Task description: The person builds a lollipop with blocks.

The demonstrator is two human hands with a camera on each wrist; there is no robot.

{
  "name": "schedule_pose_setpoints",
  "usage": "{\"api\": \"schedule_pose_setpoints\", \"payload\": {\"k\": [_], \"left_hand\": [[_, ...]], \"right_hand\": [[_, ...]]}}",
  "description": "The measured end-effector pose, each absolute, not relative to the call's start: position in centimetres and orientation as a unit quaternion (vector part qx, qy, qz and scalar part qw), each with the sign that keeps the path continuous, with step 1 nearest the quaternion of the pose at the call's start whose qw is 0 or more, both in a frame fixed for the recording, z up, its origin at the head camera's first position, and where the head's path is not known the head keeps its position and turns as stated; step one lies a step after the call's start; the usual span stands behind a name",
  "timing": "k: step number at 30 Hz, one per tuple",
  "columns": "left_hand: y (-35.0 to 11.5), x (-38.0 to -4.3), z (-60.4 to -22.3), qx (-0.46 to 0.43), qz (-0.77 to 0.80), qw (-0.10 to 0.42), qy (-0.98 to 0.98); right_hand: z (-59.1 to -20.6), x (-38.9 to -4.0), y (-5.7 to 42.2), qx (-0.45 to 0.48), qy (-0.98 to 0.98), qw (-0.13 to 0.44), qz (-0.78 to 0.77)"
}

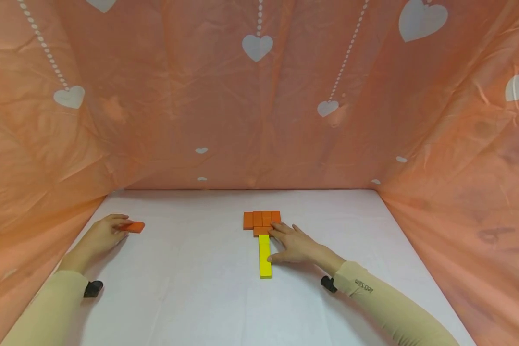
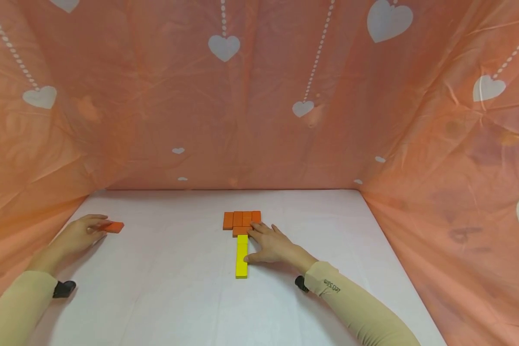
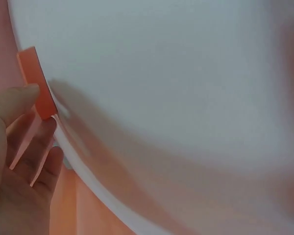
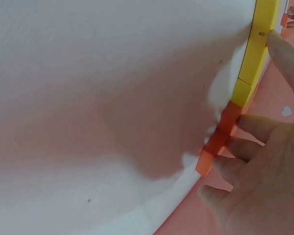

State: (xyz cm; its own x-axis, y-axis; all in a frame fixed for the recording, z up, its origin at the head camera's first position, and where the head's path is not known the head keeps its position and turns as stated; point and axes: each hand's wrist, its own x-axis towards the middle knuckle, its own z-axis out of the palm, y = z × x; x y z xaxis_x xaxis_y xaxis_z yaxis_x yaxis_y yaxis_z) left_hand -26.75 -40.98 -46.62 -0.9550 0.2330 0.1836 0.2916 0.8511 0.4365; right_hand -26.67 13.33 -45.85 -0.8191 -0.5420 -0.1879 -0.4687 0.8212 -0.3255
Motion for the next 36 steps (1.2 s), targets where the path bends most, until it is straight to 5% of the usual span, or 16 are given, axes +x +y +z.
{"api": "schedule_pose_setpoints", "payload": {"k": [18, 36], "left_hand": [[-38.9, -27.1, -46.3, -0.101, -0.266, 0.044, -0.958], [-28.6, -30.1, -44.9, -0.169, -0.325, 0.061, -0.929]], "right_hand": [[-45.9, -26.8, 13.5, -0.273, 0.943, 0.136, -0.135], [-45.8, -26.7, 13.4, -0.266, 0.942, 0.141, -0.145]]}}
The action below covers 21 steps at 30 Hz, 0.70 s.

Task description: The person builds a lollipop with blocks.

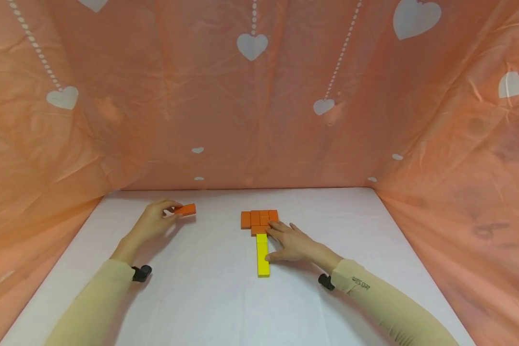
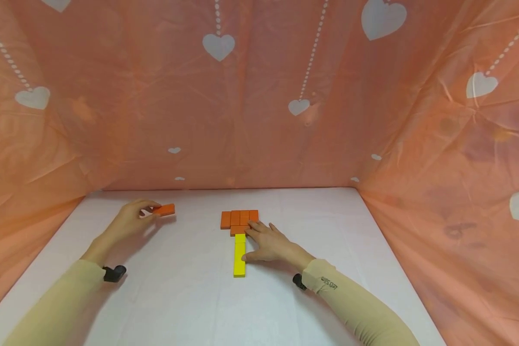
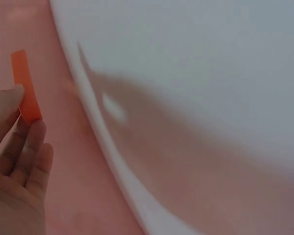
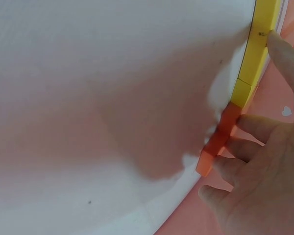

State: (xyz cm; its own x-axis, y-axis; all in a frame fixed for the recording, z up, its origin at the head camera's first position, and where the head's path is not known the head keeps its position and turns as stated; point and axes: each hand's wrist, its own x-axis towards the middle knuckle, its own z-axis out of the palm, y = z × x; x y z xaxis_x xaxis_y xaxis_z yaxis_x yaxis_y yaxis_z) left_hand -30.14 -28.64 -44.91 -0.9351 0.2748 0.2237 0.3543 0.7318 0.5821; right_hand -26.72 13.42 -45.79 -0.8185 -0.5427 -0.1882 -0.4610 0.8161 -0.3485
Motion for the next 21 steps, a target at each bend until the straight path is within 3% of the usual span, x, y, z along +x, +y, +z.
{"api": "schedule_pose_setpoints", "payload": {"k": [7, 21], "left_hand": [[-23.6, -31.9, -44.8, -0.217, -0.344, 0.078, -0.91], [-14.9, -35.2, -45.1, -0.26, -0.359, 0.06, -0.894]], "right_hand": [[-45.8, -26.8, 13.5, -0.27, 0.941, 0.142, -0.149], [-45.8, -26.8, 13.5, -0.266, 0.943, 0.14, -0.14]]}}
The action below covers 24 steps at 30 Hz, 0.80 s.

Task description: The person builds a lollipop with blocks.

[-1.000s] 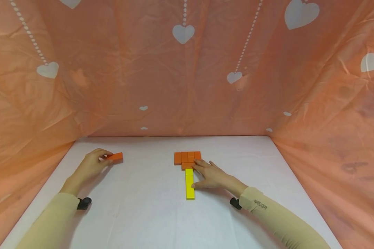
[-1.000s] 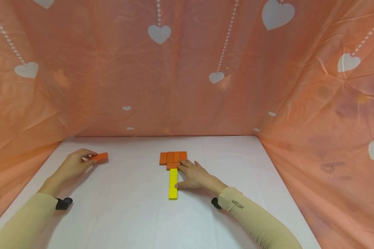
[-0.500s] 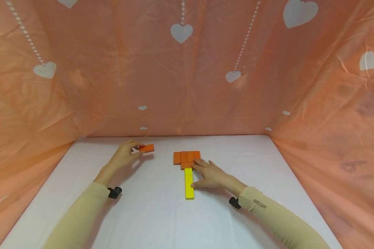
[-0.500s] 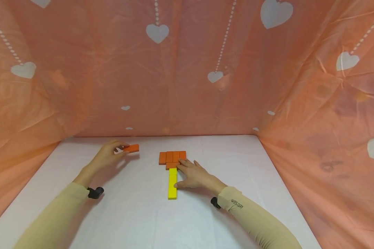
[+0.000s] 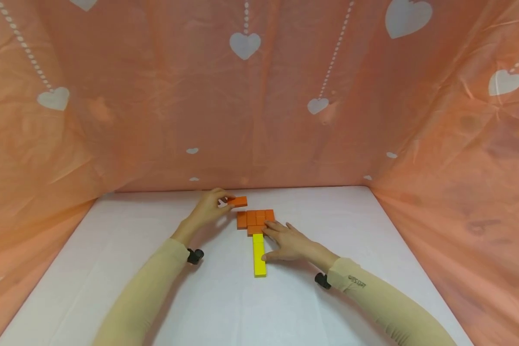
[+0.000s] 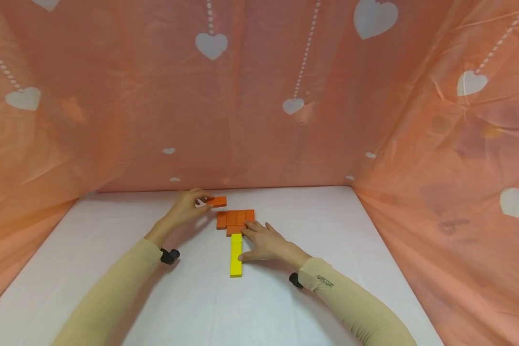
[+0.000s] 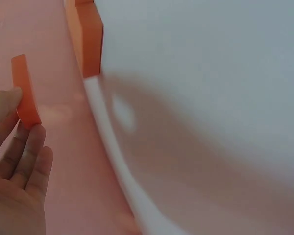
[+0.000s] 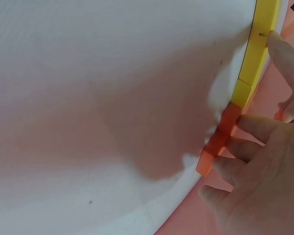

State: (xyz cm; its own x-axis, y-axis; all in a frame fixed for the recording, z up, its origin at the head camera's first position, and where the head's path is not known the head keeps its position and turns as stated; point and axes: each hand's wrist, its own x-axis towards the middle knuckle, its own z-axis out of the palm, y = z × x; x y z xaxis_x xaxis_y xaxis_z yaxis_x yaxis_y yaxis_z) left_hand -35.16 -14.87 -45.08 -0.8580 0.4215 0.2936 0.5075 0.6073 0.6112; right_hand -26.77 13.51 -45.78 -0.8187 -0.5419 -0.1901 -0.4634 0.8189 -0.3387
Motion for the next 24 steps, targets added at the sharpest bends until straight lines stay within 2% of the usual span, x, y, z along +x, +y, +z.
{"api": "schedule_pose_setpoints", "payload": {"k": [11, 24], "left_hand": [[-10.6, -37.0, -45.8, -0.222, -0.357, -0.028, -0.907], [-9.0, -37.8, -46.5, -0.226, -0.343, -0.051, -0.91]], "right_hand": [[-45.8, -27.0, 13.4, -0.264, 0.945, 0.144, -0.129], [-46.1, -27.1, 13.6, -0.264, 0.946, 0.139, -0.128]]}}
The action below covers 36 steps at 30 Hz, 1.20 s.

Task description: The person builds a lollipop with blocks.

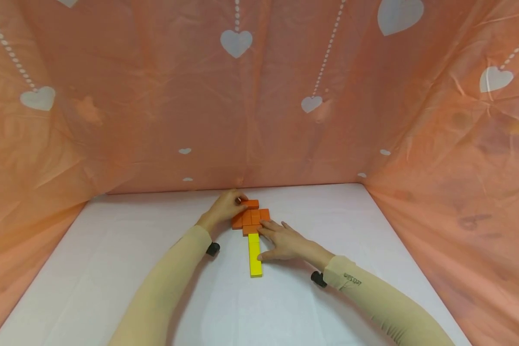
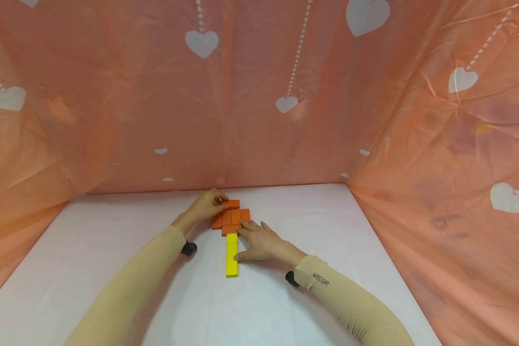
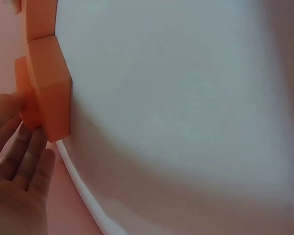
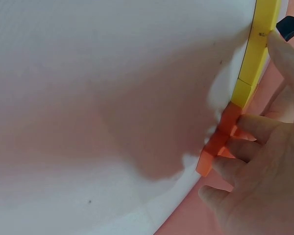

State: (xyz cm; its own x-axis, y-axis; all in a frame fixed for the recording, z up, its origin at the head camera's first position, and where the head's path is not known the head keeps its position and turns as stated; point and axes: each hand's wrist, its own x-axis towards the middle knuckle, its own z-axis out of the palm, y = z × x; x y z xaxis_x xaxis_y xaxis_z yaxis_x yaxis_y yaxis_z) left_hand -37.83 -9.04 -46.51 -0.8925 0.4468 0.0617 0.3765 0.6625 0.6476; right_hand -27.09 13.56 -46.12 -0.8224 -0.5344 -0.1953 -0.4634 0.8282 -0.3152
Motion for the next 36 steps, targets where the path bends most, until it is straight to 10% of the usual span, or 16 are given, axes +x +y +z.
{"api": "schedule_pose_setpoints", "payload": {"k": [36], "left_hand": [[-9.14, -38.08, -46.96, 0.238, 0.295, 0.052, 0.924]], "right_hand": [[-45.81, -27.31, 13.55, -0.269, 0.947, 0.128, -0.122]]}}
